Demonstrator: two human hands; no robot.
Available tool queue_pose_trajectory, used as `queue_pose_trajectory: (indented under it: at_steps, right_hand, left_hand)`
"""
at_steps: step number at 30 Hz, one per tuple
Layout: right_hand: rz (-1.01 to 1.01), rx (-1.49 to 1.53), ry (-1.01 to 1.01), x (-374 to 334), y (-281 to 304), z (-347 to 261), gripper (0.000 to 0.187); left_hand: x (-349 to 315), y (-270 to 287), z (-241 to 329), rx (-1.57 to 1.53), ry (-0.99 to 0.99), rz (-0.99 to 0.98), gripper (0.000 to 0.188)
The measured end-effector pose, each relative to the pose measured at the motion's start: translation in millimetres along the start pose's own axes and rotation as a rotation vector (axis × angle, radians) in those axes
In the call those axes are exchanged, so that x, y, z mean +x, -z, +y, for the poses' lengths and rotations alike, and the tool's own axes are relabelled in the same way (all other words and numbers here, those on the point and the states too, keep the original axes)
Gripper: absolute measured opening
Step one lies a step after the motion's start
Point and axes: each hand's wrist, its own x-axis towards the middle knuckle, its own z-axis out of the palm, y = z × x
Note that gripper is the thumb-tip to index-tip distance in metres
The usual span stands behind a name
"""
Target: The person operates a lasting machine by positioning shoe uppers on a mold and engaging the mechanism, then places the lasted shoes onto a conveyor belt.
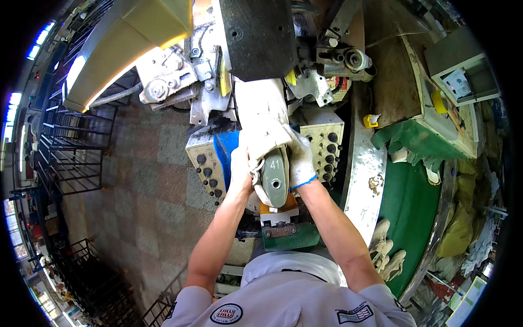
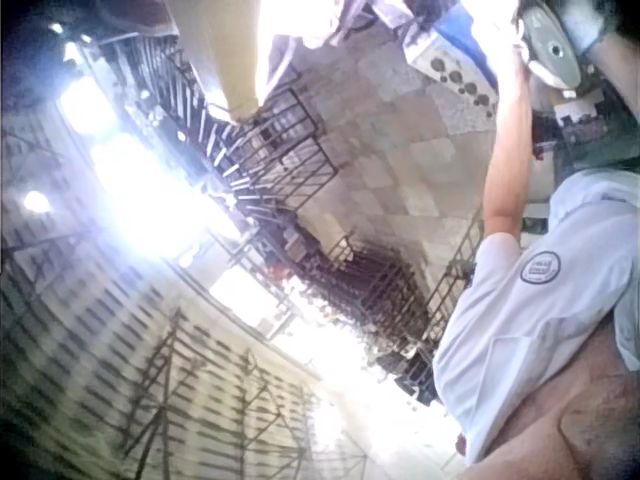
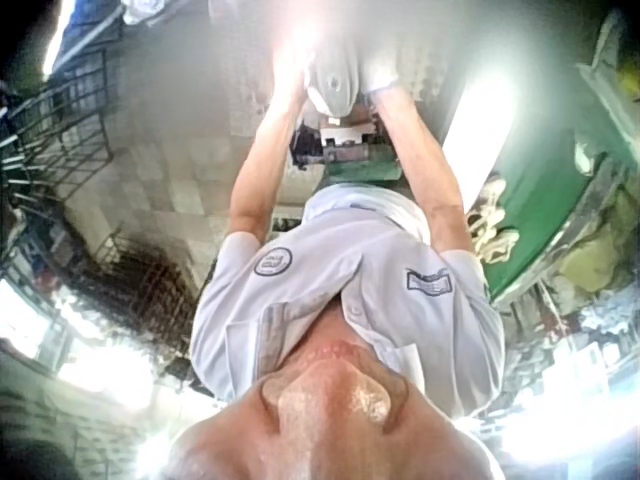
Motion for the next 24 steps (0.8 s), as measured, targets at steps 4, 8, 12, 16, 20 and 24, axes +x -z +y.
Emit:
queue_pose_trajectory:
  at_steps: [4, 8, 12, 16, 20, 24]
  right_hand:
    - [0.062, -0.143, 0.054, 3.9, 2.0, 5.8, 0.039]
    - [-0.015, -0.365, 0.302, 6.9, 4.0, 12.5, 0.037]
    - [-0.011, -0.45, 0.329, 16.0, 14.6, 20.8, 0.037]
    - [0.104, -0.299, 0.216, -3.7, 38.6, 4.6, 0.048]
    - [0.138, -0.184, 0.226, -76.1, 102.2, -46.2, 0.062]
    - [0.296, -0.215, 0.135, -134.4, 146.5, -52.1, 0.06]
  left_hand:
    - [11.5, 14.4, -20.8, 0.06, -0.148, -0.072, 0.046]
    - [24.0, 24.8, -36.1, 0.2, -0.343, -0.074, 0.051]
    - [33.4, 27.6, -42.7, 0.117, -0.329, -0.054, 0.053]
    - [-2.7, 20.1, -25.1, 0.319, -0.336, 0.196, 0.05]
    - [-64.6, 100.2, -97.5, 0.737, -0.215, 0.551, 0.059]
    - [-71.2, 99.6, -146.5, 0.863, -0.042, 0.421, 0.088]
